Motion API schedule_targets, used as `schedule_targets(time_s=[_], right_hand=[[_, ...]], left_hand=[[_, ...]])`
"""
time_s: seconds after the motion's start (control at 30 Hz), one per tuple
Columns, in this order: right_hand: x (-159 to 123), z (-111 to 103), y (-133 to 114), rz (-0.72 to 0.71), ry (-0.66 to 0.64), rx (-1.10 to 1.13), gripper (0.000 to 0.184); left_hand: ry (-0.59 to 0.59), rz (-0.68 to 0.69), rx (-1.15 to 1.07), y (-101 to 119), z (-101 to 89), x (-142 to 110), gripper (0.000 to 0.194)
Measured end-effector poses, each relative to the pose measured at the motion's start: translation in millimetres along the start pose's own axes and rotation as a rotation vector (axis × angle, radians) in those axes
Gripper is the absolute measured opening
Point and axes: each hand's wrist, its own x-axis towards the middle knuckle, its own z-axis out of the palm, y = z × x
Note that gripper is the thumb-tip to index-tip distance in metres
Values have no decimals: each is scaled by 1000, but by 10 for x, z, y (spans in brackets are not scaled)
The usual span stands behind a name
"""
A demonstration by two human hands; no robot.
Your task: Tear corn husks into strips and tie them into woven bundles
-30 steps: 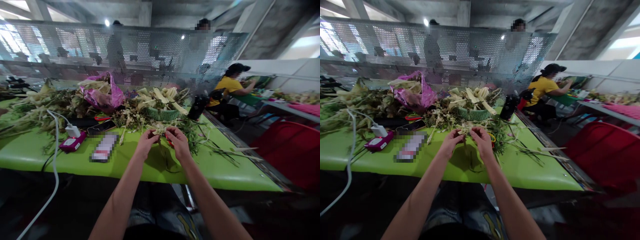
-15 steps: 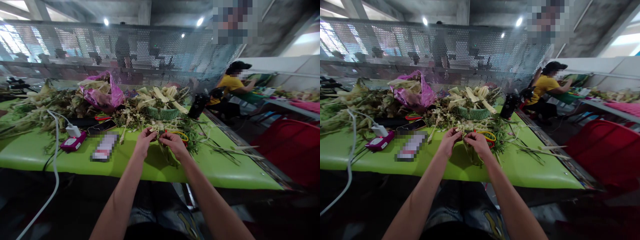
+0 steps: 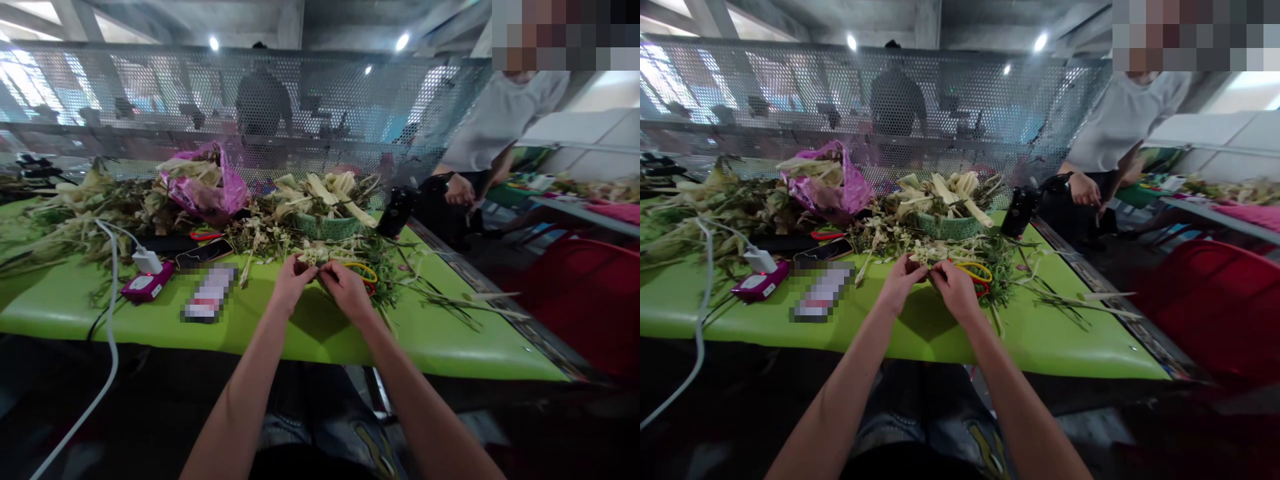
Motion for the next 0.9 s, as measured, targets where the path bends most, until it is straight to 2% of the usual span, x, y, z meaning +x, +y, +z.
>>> schedule_targets(time_s=[0.17, 0.3, 0.47, 0.6, 0.9], right_hand=[[1, -7, 6, -13, 14, -48, 17], [20, -28, 33, -33, 22, -18, 17], [49, -64, 61, 65, -36, 198, 18], [58, -89, 58, 165, -14, 372, 18], [72, -76, 128, 247, 24, 543, 20]], left_hand=[[-62, 53, 8, -35, -11, 30, 32], [-85, 43, 15, -32, -19, 36, 27], [-114, 11, 19, -38, -37, 42, 29], [-139, -36, 7, -29, -33, 31, 30], [-214, -79, -23, 32, -4, -17, 35]])
